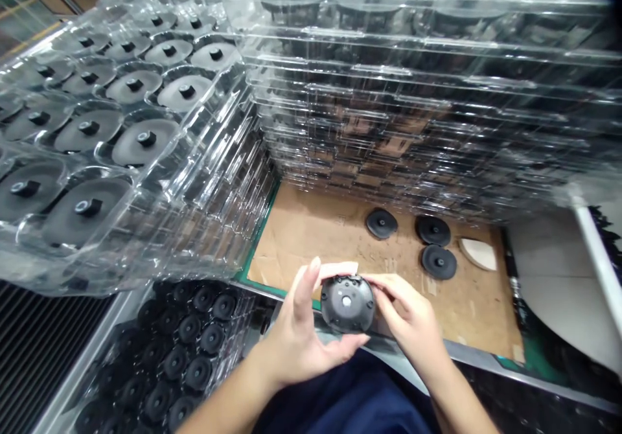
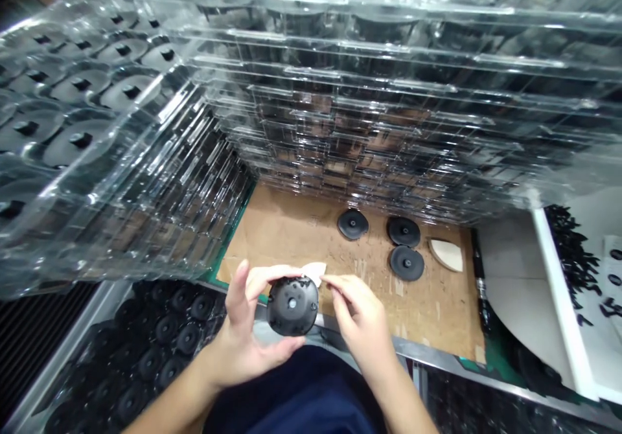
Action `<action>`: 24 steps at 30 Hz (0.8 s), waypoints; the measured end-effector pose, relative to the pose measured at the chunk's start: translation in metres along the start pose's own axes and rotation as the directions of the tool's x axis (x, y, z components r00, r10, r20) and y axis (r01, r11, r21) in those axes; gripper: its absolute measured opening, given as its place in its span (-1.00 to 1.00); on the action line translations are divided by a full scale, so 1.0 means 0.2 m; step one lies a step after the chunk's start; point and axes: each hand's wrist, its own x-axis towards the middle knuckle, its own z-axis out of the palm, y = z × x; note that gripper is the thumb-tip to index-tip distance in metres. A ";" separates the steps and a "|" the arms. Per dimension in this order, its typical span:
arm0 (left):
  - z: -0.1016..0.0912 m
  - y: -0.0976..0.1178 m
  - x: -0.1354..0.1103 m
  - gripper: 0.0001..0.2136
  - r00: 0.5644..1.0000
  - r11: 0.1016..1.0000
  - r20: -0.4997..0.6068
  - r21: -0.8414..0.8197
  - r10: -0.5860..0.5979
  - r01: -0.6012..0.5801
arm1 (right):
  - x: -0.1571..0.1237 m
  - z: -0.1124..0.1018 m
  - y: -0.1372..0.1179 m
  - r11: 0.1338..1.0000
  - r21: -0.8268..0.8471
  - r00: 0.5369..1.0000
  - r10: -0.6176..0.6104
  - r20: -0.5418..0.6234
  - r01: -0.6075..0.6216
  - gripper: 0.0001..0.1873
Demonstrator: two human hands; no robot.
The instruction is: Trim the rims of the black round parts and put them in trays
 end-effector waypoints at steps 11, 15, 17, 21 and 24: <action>-0.02 0.01 -0.01 0.10 0.992 0.988 0.043 0.106 -0.115 0.110 | 0.00 -0.12 -0.23 0.916 0.341 0.960 0.130 0.248 -0.212 -0.81; -0.02 0.01 -0.01 0.08 0.983 0.988 0.104 -0.006 -0.154 0.155 | 0.06 -0.14 -0.29 0.820 0.441 0.854 0.105 0.509 -0.364 -0.79; -0.02 0.01 -0.02 0.07 0.967 0.971 0.154 -0.089 -0.205 0.221 | 0.08 -0.16 -0.29 0.762 0.476 0.809 0.103 0.579 -0.438 -0.80; 0.00 0.01 -0.03 0.09 0.922 0.900 0.222 -0.236 -0.317 0.366 | 0.08 -0.17 -0.30 0.649 0.541 0.753 0.077 0.653 -0.535 -0.82; 0.01 0.02 -0.03 0.11 0.914 0.889 0.234 -0.250 -0.330 0.385 | 0.07 -0.17 -0.30 0.616 0.568 0.752 0.060 0.657 -0.546 -0.84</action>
